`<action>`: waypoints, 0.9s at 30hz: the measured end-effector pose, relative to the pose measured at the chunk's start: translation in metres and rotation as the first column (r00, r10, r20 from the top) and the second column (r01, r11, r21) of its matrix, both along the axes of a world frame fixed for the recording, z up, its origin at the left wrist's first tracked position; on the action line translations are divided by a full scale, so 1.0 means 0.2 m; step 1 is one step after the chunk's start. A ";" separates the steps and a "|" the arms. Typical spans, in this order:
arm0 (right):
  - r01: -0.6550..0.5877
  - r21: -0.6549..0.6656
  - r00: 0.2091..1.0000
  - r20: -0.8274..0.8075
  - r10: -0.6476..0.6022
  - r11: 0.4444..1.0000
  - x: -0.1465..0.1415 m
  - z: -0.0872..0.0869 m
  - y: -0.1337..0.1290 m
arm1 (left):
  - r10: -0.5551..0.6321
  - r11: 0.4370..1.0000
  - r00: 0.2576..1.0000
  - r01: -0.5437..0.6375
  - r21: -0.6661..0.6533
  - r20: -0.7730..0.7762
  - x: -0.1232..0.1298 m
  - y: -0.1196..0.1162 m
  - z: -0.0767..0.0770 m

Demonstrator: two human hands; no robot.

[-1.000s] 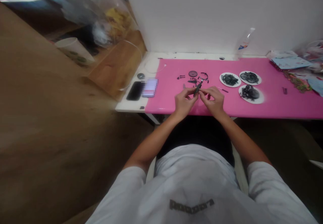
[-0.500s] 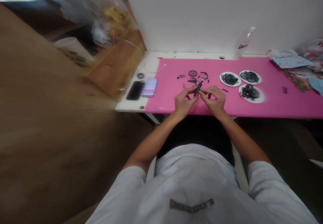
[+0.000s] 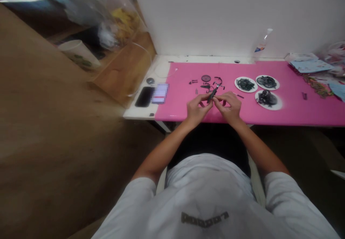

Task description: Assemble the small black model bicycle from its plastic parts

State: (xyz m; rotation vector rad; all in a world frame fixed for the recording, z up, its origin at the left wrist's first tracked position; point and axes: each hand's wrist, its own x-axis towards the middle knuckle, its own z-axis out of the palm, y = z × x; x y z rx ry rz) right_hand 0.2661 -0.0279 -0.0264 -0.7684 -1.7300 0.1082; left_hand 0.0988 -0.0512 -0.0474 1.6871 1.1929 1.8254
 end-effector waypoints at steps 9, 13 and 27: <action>-0.015 0.075 0.998 0.068 0.010 0.997 0.02 0.00 0.01 | -0.017 1.000 1.000 0.017 -0.010 0.014 0.00 0.01 -0.02; -0.001 0.062 0.989 0.145 -0.008 0.998 0.04 -0.01 0.03 | -0.009 1.000 1.000 0.009 -0.015 0.006 0.01 0.00 -0.01; 0.054 0.157 0.953 0.287 -0.098 0.986 0.06 -0.08 0.08 | 0.012 0.986 0.994 0.007 0.167 -0.112 0.03 0.01 -0.05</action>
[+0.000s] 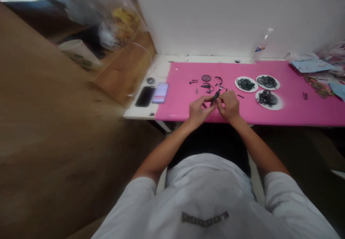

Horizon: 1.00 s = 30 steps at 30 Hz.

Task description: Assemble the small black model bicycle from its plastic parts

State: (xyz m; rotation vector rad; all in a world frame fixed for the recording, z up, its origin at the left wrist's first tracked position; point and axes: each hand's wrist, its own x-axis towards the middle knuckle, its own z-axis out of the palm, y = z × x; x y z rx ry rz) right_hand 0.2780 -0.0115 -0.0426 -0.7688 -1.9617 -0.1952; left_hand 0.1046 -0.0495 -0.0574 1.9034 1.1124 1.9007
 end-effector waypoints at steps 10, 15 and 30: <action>-0.048 -0.065 0.991 -0.125 0.039 0.997 -0.02 0.05 -0.02 | -0.030 0.999 1.000 0.030 -0.028 -0.002 0.01 -0.01 0.00; -0.088 -0.113 0.992 -0.103 0.076 0.990 -0.02 0.07 -0.02 | -0.024 0.996 1.000 0.026 -0.089 0.014 0.01 -0.01 0.00; -0.168 -0.173 0.983 -0.099 0.152 0.970 -0.01 0.08 -0.02 | -0.019 0.994 1.000 0.020 -0.110 0.009 -0.01 -0.01 0.02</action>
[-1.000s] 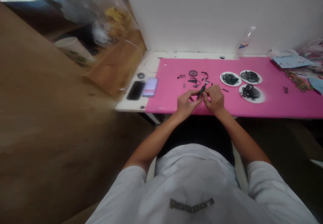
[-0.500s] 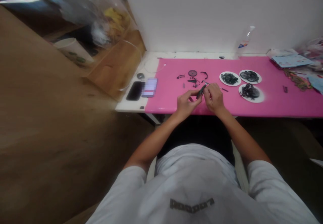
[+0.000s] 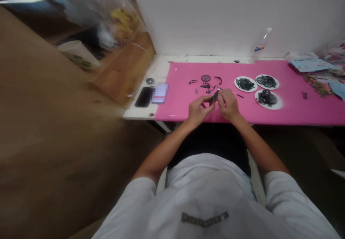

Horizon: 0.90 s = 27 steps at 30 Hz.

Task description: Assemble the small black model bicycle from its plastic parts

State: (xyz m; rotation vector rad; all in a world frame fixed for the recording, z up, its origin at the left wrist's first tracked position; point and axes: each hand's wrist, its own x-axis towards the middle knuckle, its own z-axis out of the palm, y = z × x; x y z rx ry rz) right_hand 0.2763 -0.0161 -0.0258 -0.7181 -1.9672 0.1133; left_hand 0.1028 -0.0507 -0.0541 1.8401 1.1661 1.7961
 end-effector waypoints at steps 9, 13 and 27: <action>-0.017 -0.034 1.000 0.014 0.017 0.999 0.01 0.01 0.00 | -0.011 1.000 1.000 0.011 0.008 0.019 0.00 0.00 0.00; -0.043 -0.027 0.999 0.026 0.044 0.999 0.01 0.01 0.00 | -0.023 1.000 0.999 0.024 -0.014 0.022 0.00 0.00 0.01; -0.003 -0.062 1.000 0.029 0.004 0.998 0.01 0.01 0.00 | -0.016 1.000 1.000 0.016 -0.014 0.014 0.00 0.00 0.00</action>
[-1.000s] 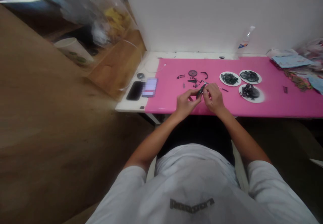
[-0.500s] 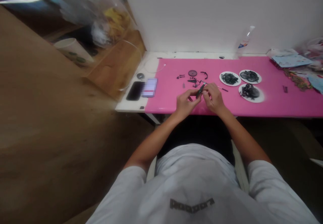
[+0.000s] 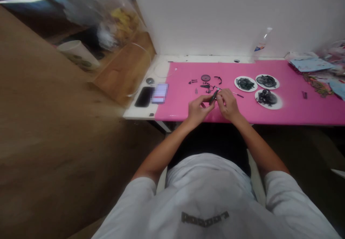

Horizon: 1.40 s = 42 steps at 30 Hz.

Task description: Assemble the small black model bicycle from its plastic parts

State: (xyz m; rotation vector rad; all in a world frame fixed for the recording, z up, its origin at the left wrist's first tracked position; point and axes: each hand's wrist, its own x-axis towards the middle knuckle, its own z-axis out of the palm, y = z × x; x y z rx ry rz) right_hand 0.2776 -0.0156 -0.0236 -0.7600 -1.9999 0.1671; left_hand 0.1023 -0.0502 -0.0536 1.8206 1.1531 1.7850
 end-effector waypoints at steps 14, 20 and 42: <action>-0.047 0.025 0.998 -0.033 0.048 0.999 0.00 -0.02 0.00 | 0.012 1.000 1.000 -0.012 -0.028 -0.002 -0.01 0.00 0.00; -0.011 0.008 0.999 -0.035 0.011 1.000 -0.01 -0.03 -0.01 | 0.036 0.999 0.999 -0.037 -0.029 -0.037 -0.02 0.00 0.00; 0.034 0.132 0.997 0.062 -0.042 0.991 0.01 -0.05 0.01 | -0.003 1.000 1.000 0.003 -0.012 0.024 0.00 0.02 0.00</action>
